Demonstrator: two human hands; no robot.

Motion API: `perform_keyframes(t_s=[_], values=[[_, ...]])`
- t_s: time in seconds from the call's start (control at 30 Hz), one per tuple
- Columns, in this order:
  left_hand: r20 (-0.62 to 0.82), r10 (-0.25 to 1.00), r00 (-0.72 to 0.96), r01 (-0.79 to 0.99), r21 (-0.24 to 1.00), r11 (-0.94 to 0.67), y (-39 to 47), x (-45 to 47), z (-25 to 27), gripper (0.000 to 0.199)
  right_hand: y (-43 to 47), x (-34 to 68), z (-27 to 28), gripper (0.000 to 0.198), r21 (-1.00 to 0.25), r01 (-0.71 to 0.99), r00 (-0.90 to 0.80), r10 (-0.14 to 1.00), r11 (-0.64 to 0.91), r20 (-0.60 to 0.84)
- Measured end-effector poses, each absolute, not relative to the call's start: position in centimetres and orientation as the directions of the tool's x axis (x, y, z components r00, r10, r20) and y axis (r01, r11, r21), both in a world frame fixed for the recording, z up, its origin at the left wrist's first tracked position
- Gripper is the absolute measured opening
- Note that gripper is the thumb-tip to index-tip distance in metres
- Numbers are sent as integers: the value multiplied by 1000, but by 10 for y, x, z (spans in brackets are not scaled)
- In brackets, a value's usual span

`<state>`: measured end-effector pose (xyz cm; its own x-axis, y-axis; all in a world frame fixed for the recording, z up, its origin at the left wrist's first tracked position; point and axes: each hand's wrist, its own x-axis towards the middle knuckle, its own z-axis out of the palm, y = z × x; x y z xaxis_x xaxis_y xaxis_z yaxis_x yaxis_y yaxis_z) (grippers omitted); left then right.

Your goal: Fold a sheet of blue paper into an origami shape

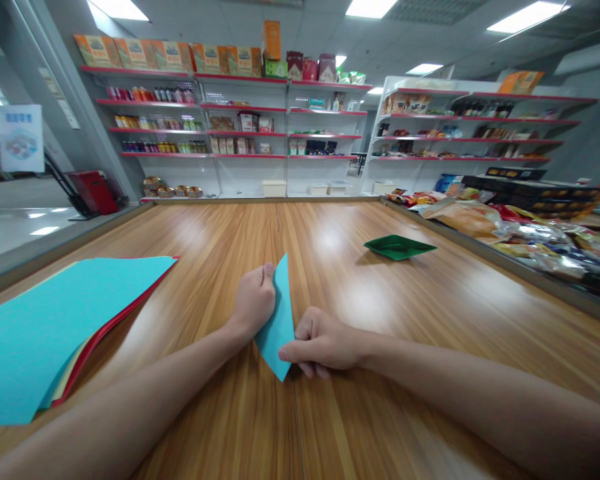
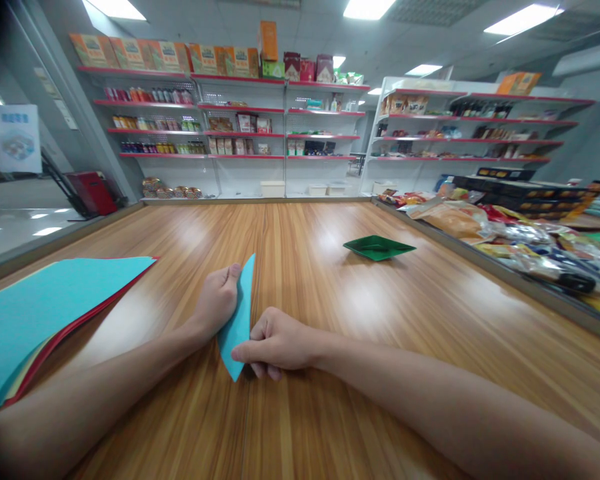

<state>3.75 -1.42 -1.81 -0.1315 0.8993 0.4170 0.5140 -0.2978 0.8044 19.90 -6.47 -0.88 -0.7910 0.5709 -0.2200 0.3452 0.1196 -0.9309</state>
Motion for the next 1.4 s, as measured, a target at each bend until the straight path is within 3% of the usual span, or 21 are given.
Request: perform_keyframes(t_s=[0.1, 0.23, 0.33, 0.53, 0.77, 1.0, 1.17, 1.3, 1.4], values=[[373, 908, -191, 479, 843, -246, -8, 32, -15, 41, -61, 200, -11, 40, -946, 297, -843, 501, 128, -197], [415, 908, -52, 542, 776, -324, -9, 29, -19, 42, -43, 200, -23, 58, -997, -25, -600, 797, 68, 69], [459, 880, 121, 605, 669, -432, -17, 35, -25, 42, -26, 201, -30, 47, -987, -153, -374, 921, 53, 108], [421, 856, 300, 641, 575, -508, -30, 42, -24, 42, -21, 204, -29, 36, -966, -76, -279, 925, 247, 258], [397, 827, 397, 563, 606, -562, -33, 40, -25, 43, -26, 203, -27, 38, -961, -25, -235, 932, 277, 275], [396, 879, 266, 580, 662, -474, -39, 47, -25, 42, -30, 201, -29, 38, -968, -23, -216, 944, 249, 248], [401, 907, 129, 559, 726, -401, -34, 44, -23, 41, -50, 193, -30, 32, -967, 39, -427, 879, 250, 210], [426, 898, 113, 559, 720, -411, -32, 40, -22, 41, -59, 188, -29, 31, -974, 33, -489, 853, 225, 180], [414, 894, 172, 533, 724, -437, -33, 42, -21, 42, -53, 189, -26, 33, -981, -3, -419, 891, 193, 176]])
